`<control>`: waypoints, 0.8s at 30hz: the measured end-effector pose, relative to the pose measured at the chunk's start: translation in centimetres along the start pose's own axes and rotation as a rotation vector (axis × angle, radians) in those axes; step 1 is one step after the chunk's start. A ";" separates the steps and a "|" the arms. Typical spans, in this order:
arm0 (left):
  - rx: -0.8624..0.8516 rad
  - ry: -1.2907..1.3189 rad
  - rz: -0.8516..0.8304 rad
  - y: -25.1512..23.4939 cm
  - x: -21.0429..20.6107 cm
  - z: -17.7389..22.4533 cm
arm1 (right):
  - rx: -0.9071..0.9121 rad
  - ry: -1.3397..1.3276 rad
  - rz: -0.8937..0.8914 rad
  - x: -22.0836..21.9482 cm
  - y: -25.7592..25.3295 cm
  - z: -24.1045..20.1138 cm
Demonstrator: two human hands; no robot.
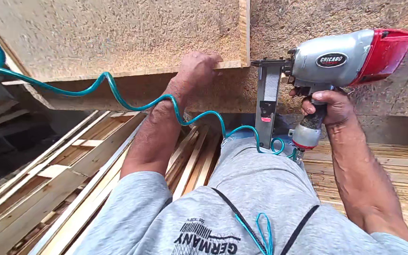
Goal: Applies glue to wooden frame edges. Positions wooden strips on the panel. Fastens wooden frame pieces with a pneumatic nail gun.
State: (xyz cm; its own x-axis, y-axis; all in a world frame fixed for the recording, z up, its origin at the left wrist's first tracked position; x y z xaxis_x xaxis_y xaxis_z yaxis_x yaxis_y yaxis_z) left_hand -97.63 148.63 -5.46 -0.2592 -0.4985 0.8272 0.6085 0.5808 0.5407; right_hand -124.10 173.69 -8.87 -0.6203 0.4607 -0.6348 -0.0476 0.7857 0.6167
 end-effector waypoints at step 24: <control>-0.130 0.103 0.056 0.0 -0.2 -0.1 | -0.031 -0.044 -0.036 -0.2 -0.9 0.8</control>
State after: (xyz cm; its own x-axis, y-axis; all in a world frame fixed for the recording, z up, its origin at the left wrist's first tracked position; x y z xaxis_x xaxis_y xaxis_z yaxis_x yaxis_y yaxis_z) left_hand -97.51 148.67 -5.66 -0.1484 -0.5348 0.8318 0.7134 0.5246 0.4646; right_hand -123.34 173.23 -9.65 -0.5827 0.4509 -0.6762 -0.0941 0.7890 0.6072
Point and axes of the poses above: each hand's wrist, its own y-axis away from the middle knuckle, its own x-axis out of the back of the hand, z = x × y, the point moved 7 cm from there along -y, towards the middle knuckle, and after that the axes turned 9 degrees about z, right-handed, at the moved point
